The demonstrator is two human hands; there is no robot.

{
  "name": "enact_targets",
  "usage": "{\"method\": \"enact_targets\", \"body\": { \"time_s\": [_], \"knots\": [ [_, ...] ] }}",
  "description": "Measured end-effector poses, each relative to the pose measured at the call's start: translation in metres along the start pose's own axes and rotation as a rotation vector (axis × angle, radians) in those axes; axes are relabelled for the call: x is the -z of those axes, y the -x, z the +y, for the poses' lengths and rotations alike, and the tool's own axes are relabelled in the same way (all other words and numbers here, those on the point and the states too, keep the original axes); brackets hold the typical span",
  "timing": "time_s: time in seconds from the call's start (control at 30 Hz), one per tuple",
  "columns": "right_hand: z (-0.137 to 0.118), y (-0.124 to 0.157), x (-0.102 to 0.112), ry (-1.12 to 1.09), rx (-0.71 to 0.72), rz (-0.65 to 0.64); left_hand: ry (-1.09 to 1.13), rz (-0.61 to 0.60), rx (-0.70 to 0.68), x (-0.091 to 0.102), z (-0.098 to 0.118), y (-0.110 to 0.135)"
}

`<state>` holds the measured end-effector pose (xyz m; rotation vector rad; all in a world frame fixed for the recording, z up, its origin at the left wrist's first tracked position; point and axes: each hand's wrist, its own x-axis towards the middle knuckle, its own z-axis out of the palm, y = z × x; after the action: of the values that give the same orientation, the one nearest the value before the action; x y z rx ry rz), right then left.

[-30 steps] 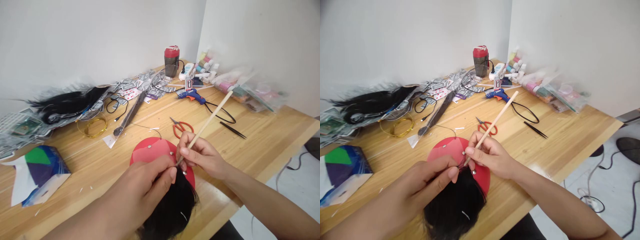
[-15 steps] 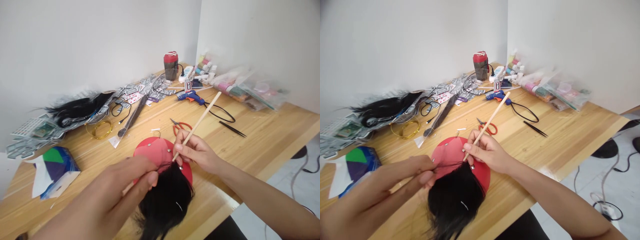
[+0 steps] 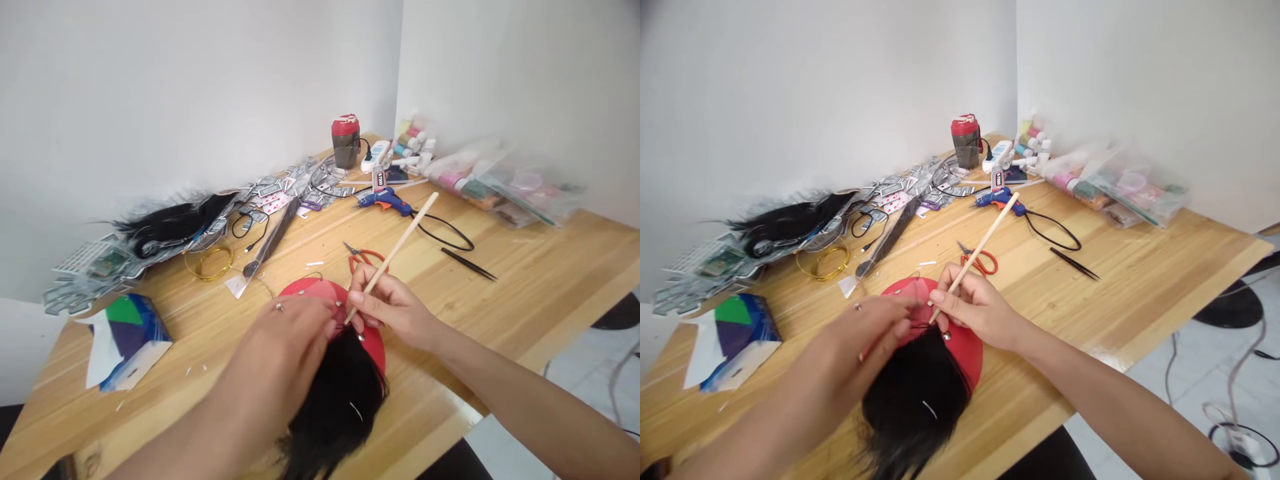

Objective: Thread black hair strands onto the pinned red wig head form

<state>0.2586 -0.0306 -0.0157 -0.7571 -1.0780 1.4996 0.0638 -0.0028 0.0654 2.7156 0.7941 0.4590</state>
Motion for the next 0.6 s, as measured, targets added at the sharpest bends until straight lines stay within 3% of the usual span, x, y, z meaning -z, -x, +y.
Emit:
{"method": "enact_targets", "body": {
  "time_s": [0.2, 0.4, 0.6],
  "knots": [
    [0.000, 0.000, 0.000, 0.008, 0.031, -0.012, -0.295, 0.091, -0.038, -0.032, 0.028, 0.031],
    [-0.001, -0.001, -0.001, 0.004, 0.026, -0.009, -0.480, 0.347, -0.230, -0.064, 0.044, 0.046],
    [0.000, -0.002, 0.000, -0.017, 0.025, -0.015, -0.495, 0.311, -0.449, -0.124, 0.040, 0.091]
  ]
}}
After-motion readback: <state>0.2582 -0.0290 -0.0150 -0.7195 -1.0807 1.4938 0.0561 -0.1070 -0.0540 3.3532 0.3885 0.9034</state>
